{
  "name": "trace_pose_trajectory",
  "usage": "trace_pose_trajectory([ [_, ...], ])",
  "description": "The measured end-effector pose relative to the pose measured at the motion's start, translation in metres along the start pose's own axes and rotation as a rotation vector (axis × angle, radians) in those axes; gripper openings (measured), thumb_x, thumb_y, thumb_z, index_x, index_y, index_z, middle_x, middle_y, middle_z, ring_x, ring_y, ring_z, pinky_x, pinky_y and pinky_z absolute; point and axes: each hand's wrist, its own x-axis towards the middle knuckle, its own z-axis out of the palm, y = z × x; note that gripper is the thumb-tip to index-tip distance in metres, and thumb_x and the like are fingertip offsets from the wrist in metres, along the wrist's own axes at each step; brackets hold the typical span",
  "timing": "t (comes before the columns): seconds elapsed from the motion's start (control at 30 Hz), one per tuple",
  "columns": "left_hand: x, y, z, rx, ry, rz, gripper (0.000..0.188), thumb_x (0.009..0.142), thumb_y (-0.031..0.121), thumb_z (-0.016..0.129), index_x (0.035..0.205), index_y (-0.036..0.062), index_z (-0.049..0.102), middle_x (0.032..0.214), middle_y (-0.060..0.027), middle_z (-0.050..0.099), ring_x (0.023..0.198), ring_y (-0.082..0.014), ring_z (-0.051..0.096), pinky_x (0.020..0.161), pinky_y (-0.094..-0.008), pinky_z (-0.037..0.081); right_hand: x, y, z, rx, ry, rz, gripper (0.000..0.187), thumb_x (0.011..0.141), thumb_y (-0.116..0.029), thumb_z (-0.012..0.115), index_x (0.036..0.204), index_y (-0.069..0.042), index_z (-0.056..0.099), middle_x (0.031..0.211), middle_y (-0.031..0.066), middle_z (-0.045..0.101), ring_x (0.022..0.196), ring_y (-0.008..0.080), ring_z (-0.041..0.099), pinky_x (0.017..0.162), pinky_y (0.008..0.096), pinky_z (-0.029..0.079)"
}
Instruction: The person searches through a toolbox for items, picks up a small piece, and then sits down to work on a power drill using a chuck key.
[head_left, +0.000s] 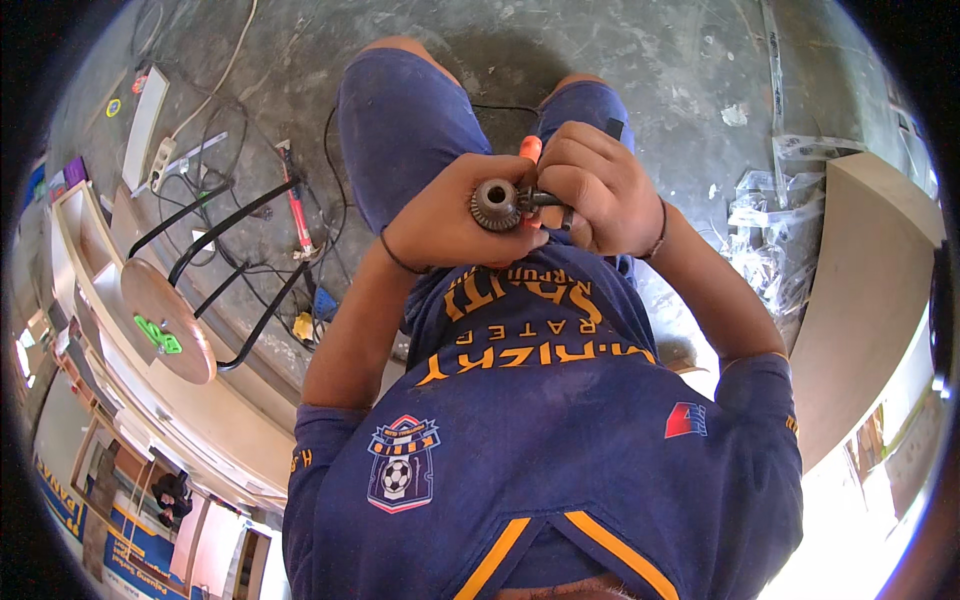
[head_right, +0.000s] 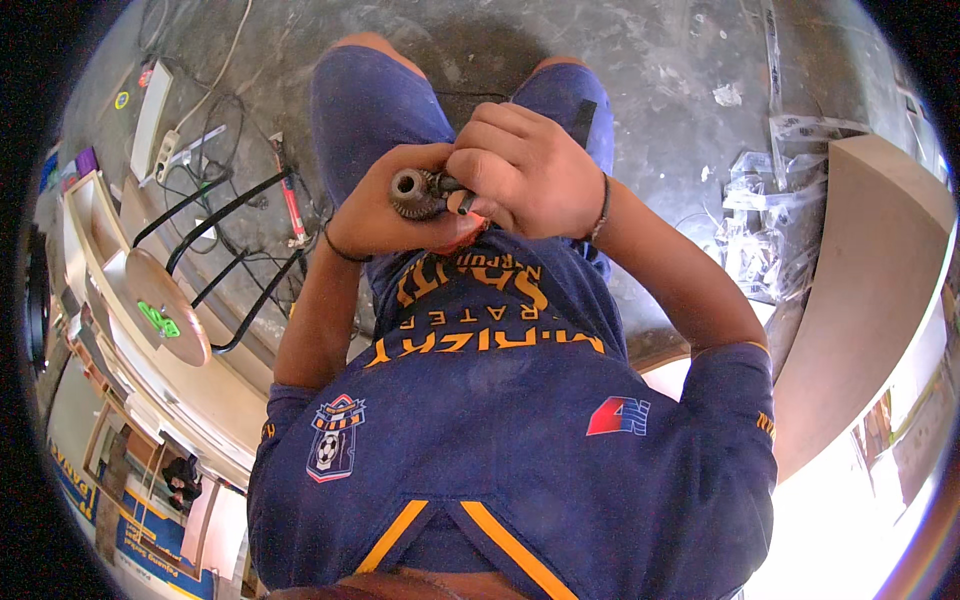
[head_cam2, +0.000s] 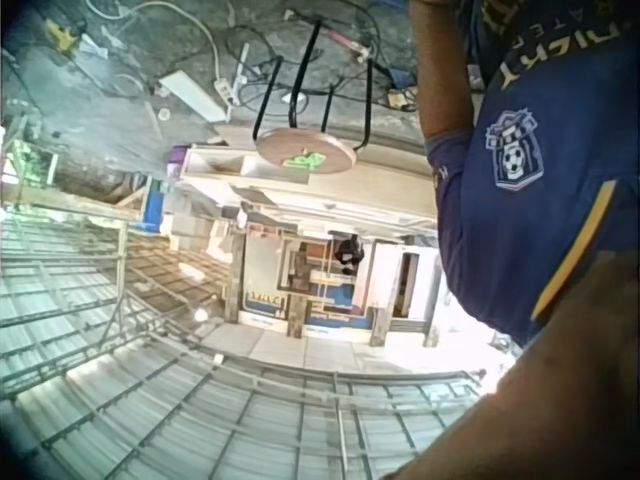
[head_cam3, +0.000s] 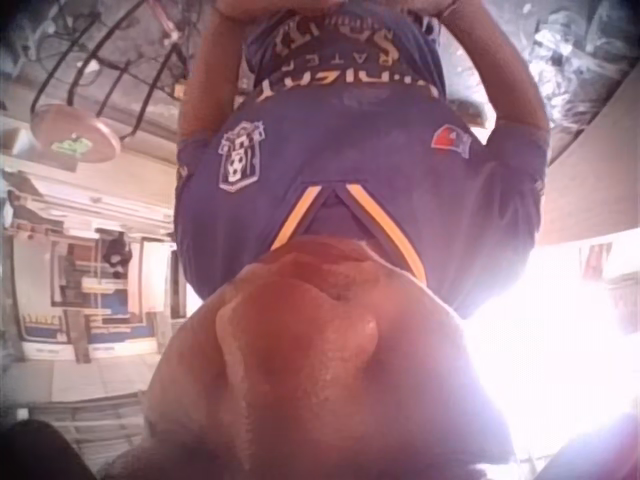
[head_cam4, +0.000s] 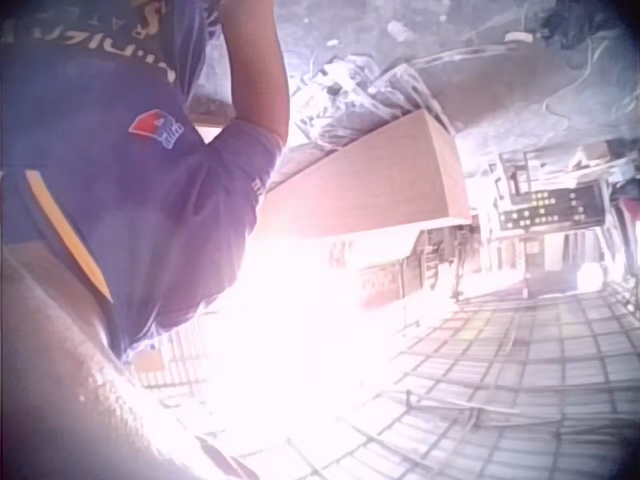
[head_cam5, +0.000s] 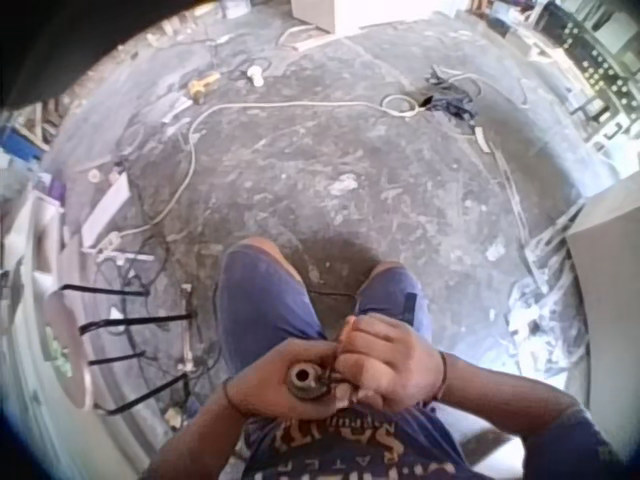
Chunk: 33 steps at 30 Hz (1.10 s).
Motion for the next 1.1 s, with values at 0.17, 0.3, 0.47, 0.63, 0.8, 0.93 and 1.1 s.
trace_pose_trajectory([
  [0.17,-0.004,-0.011,0.016,0.136,0.238,0.134,0.017,0.070,0.006,0.068,0.080,0.0038,0.055,0.069,-0.0011,0.055,0.064,-0.0063,0.050,0.058,-0.0247,0.042,-0.017,-0.011,0.023,0.161,0.103,0.267,0.021,0.093,-0.022,0.051,0.089,-0.002,0.048,0.078,0.0149,0.053,0.065,0.0328,0.055,0.057,0.0390,0.046],
  [0.3,-0.002,-0.003,0.018,0.177,0.296,0.139,0.019,0.068,0.005,0.069,0.075,0.0036,0.051,0.062,-0.0033,0.052,0.058,-0.0083,0.049,0.053,-0.0271,0.041,-0.013,-0.021,0.026,0.200,0.142,0.442,0.020,0.096,-0.020,0.046,0.090,-0.001,0.049,0.073,0.0156,0.054,0.061,0.0336,0.058,0.056,0.0387,0.046],
  [0.47,-0.006,-0.008,0.021,0.191,0.288,0.186,0.019,0.066,0.004,0.068,0.076,0.0030,0.051,0.062,-0.0046,0.053,0.057,-0.0096,0.049,0.053,-0.0274,0.042,-0.002,-0.039,0.018,0.305,0.102,0.640,0.021,0.098,-0.020,0.043,0.090,-0.001,0.048,0.059,0.0130,0.053,0.051,0.0312,0.059,0.050,0.0369,0.046],
  [0.63,-0.006,-0.007,0.021,0.172,0.264,0.203,0.020,0.065,0.004,0.067,0.076,0.0029,0.051,0.062,-0.0045,0.053,0.057,-0.0099,0.049,0.053,-0.0275,0.042,-0.001,-0.042,0.017,0.317,0.081,0.688,0.022,0.098,-0.020,0.044,0.089,-0.001,0.047,0.055,0.0134,0.052,0.050,0.0305,0.059,0.049,0.0369,0.046],
  [0.8,-0.002,-0.007,0.017,0.186,0.253,0.188,0.020,0.065,0.004,0.068,0.073,0.0029,0.050,0.061,-0.0043,0.051,0.058,-0.0086,0.048,0.053,-0.0272,0.041,-0.010,-0.038,0.032,0.184,0.210,0.591,0.022,0.097,-0.020,0.044,0.089,-0.001,0.047,0.059,0.0150,0.053,0.052,0.0332,0.059,0.050,0.0387,0.046],
  [0.93,-0.003,-0.012,0.014,0.151,0.244,0.209,0.020,0.066,0.005,0.069,0.072,0.0033,0.051,0.061,-0.0036,0.050,0.057,-0.0081,0.047,0.052,-0.0267,0.041,-0.009,-0.035,0.037,0.203,0.220,0.557,0.022,0.097,-0.022,0.045,0.090,0.000,0.047,0.062,0.0161,0.054,0.055,0.0358,0.059,0.053,0.0405,0.047],
  [1.1,-0.004,-0.013,0.019,0.159,0.293,0.236,0.019,0.066,0.005,0.069,0.072,0.0036,0.051,0.061,-0.0036,0.051,0.056,-0.0091,0.048,0.051,-0.0264,0.040,-0.009,-0.042,0.031,0.169,0.165,0.648,0.024,0.097,-0.024,0.045,0.092,0.000,0.048,0.064,0.0183,0.056,0.059,0.0393,0.060,0.055,0.0434,0.047],
])
